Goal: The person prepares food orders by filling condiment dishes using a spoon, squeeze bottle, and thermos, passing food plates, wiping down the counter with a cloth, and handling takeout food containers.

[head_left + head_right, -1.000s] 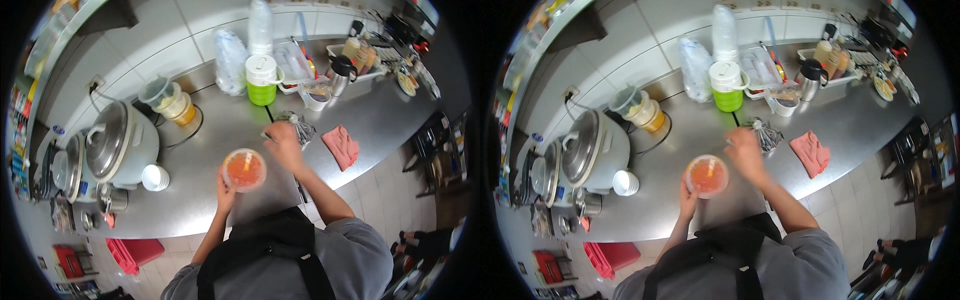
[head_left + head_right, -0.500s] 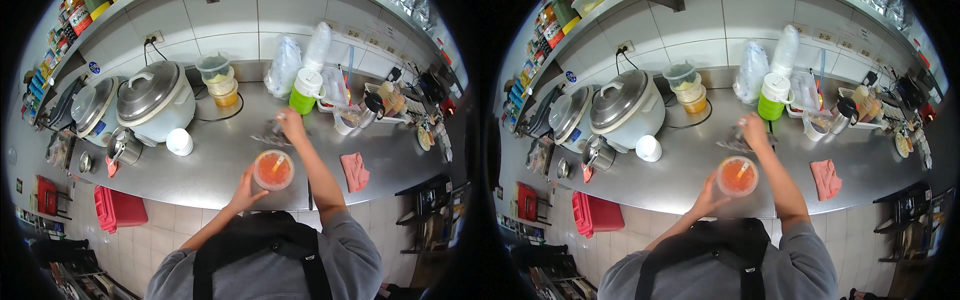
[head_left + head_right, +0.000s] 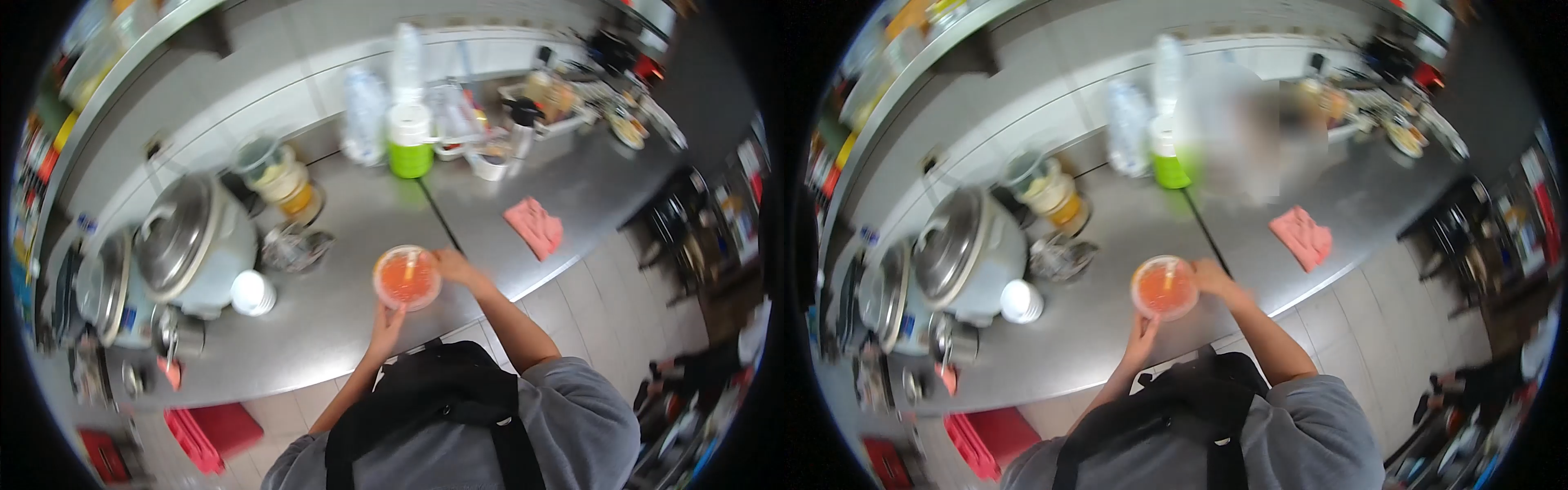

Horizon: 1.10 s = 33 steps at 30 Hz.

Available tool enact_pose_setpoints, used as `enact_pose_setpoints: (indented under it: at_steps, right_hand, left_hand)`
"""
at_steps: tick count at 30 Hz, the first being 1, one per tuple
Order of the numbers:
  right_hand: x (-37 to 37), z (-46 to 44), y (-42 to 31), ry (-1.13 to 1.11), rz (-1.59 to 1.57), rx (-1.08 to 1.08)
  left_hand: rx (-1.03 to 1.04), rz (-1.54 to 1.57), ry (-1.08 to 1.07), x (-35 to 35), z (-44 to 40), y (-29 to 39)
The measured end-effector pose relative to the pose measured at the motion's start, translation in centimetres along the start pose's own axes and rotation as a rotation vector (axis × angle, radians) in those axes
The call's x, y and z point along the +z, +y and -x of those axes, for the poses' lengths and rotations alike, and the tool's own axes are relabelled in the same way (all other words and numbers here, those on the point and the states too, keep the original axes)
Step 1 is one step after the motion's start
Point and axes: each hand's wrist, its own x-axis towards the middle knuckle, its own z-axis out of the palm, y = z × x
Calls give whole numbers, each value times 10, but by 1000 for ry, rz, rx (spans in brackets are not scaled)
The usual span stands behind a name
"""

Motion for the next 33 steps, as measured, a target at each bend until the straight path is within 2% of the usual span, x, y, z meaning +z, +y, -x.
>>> enact_pose_setpoints:
  at_steps: [2, 5, 8, 11, 17, 19, 24, 26, 27, 30, 32, 33]
  right_hand:
    - [16, 49, 7, 49, -411, -22]
    - [26, 89, 11, 163, -599, 76]
    - [25, 108, 34, 330, -629, 99]
    - [-13, 140, 41, 479, -679, 141]
    - [-96, 189, 140, 652, -593, 156]
    - [-133, 213, 157, 706, -788, 262]
    - [-206, 250, 231, 695, -823, 337]
    - [-226, 255, 261, 716, -867, 351]
    - [-230, 253, 285, 691, -886, 363]
    - [-232, 244, 348, 677, -951, 345]
    - [-247, 248, 351, 704, -1019, 290]
    - [-250, 246, 358, 721, -986, 260]
  left_hand:
    - [25, 0, -70, 3, -5, -10]
    - [45, -1, -110, 22, -8, 5]
    - [58, -26, -187, 44, -16, 24]
    - [15, -150, -287, 82, -23, 31]
    - [47, -102, -339, 222, -52, 31]
    - [29, -35, -437, 273, -66, 38]
    - [-8, 22, -449, 383, -89, 36]
    - [-87, 99, -527, 417, -107, 20]
    - [-136, 3, -532, 430, -114, 14]
    - [-71, -35, -492, 470, -124, 12]
    - [17, 34, -521, 491, -140, -17]
    - [146, -102, -405, 500, -151, -39]
